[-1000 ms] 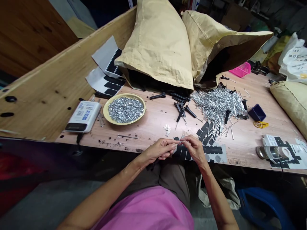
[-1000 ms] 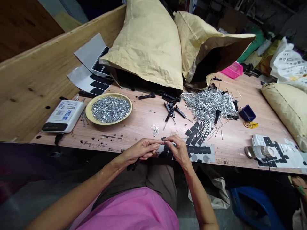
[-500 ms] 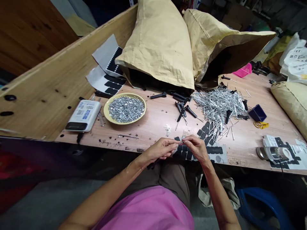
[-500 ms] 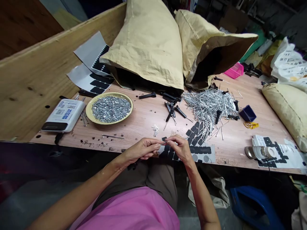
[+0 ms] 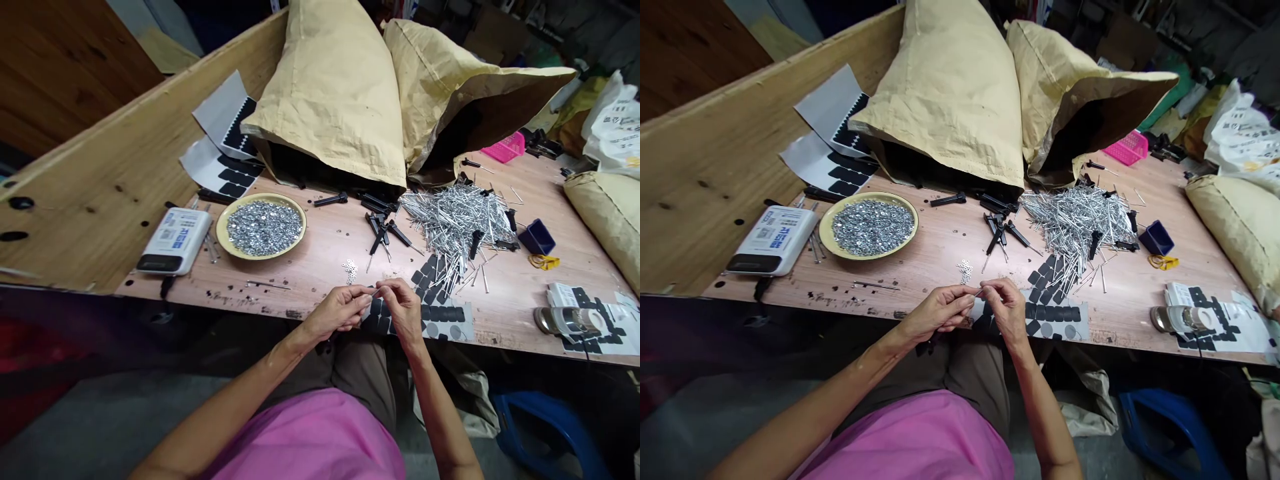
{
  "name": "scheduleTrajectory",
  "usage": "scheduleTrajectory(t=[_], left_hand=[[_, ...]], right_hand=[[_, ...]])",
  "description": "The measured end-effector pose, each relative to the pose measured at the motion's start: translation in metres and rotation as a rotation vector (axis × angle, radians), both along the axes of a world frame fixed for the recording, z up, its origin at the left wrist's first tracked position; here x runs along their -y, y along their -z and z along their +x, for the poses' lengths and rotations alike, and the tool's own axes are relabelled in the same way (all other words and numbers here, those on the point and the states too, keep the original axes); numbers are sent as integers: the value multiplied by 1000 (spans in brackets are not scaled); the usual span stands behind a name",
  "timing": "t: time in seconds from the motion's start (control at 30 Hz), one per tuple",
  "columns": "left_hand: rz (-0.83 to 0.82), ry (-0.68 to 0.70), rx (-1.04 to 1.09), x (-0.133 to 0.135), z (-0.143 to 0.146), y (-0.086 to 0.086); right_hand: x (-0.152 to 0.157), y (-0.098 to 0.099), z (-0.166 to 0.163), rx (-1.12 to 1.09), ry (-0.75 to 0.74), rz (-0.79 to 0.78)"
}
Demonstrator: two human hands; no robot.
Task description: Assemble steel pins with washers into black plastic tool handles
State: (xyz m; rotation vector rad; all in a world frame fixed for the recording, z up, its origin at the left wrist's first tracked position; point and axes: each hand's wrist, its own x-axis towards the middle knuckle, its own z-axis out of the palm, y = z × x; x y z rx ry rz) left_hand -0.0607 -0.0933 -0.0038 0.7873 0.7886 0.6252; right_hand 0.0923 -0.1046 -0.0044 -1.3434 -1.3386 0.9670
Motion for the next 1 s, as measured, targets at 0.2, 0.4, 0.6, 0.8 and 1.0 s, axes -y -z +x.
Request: scheduleTrajectory(t=[0.2,0.4,0.6,0.8,1.0], left_hand=[[99,-89,-54,3,2,-1],[117,-92,-12,-2,-2,-1],[109,-87,-11,-1,-3,-1],[122,-136,-49,-3,-3,0],[185,-208,-240,-3,-4,5]], right_hand=[[0,-4,-10,80,78,13],[-8,-7,-6,-107,-35,-82],[-14,-3,-5,-200,-84,-136],[-14,0,-13,-148,-70,-149],[-28,15,-11,59,22,-103]])
